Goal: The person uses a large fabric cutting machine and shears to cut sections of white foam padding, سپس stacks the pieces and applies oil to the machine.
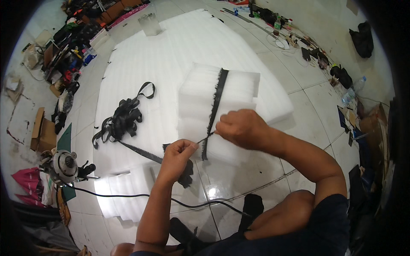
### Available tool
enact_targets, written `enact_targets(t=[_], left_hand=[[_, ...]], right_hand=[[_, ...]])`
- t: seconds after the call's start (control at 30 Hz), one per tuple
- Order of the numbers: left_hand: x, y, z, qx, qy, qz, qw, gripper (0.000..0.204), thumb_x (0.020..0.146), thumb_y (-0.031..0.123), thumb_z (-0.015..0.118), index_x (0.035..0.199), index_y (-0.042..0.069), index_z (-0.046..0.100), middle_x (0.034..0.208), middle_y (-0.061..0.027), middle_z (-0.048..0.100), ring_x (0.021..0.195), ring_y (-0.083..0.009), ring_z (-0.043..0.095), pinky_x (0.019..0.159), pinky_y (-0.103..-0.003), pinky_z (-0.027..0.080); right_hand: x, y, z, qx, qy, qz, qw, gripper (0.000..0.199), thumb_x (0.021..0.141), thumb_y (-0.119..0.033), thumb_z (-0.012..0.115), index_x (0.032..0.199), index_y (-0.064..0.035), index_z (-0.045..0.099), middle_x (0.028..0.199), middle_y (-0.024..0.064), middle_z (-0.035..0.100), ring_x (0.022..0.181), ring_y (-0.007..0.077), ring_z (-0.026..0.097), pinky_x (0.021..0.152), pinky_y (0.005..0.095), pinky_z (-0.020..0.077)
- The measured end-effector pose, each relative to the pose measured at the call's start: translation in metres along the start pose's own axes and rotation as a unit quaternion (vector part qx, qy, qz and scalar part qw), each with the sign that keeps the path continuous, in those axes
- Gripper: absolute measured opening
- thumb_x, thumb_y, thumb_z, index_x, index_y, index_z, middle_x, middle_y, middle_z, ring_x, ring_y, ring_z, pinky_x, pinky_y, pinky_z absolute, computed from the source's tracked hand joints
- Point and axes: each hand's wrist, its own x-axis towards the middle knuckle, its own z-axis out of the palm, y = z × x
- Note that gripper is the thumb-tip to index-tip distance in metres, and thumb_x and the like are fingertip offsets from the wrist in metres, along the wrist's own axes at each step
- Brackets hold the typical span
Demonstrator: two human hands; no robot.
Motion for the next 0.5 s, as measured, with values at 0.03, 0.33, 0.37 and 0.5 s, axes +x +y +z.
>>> enact_targets(t=[0.03, 0.33, 0.37, 0.5], left_hand=[[-0.002, 0.013, -0.001, -0.081, -0.017, -0.070, 0.994, 0.014, 0.090, 0.016, 0.065, 0.085, 0.002, 0.062, 0.062, 0.0051, 0.049, 0.054, -0.0034, 0.040, 0.050, -0.022, 0.032], [0.003, 0.017, 0.013, -0.298, -0.059, -0.025, 0.952, 0.018, 0.093, 0.017, 0.062, 0.095, 0.000, 0.066, 0.063, 0.0072, 0.046, 0.053, -0.0033, 0.036, 0.050, -0.021, 0.030], [0.004, 0.017, 0.008, -0.293, -0.065, 0.012, 0.954, 0.019, 0.094, 0.017, 0.060, 0.098, -0.001, 0.067, 0.064, 0.0068, 0.047, 0.054, -0.0031, 0.037, 0.051, -0.020, 0.030], [0.013, 0.026, -0.002, -0.168, -0.063, 0.094, 0.979, 0.025, 0.096, 0.015, 0.057, 0.108, -0.004, 0.067, 0.072, 0.0018, 0.056, 0.062, -0.0054, 0.044, 0.057, -0.021, 0.035]], right_hand=[[-0.004, -0.010, 0.001, -0.027, 0.036, -0.032, 0.998, 0.005, 0.078, -0.013, 0.059, 0.076, -0.0095, 0.055, 0.070, 0.0038, 0.054, 0.063, 0.0199, 0.059, 0.054, 0.0345, 0.0477], [0.008, -0.051, 0.031, 0.104, 0.093, -0.018, 0.990, 0.008, 0.080, -0.011, 0.058, 0.084, -0.0050, 0.057, 0.080, 0.0109, 0.057, 0.073, 0.0250, 0.060, 0.065, 0.0366, 0.0489], [0.013, -0.046, 0.029, 0.122, 0.080, -0.009, 0.989, 0.009, 0.082, -0.012, 0.058, 0.086, -0.0048, 0.057, 0.081, 0.0111, 0.057, 0.075, 0.0264, 0.061, 0.066, 0.0380, 0.0495], [0.030, -0.025, 0.011, 0.180, 0.072, 0.024, 0.981, 0.012, 0.090, -0.017, 0.057, 0.091, -0.0050, 0.056, 0.085, 0.0114, 0.057, 0.079, 0.0298, 0.061, 0.068, 0.0416, 0.0514]])
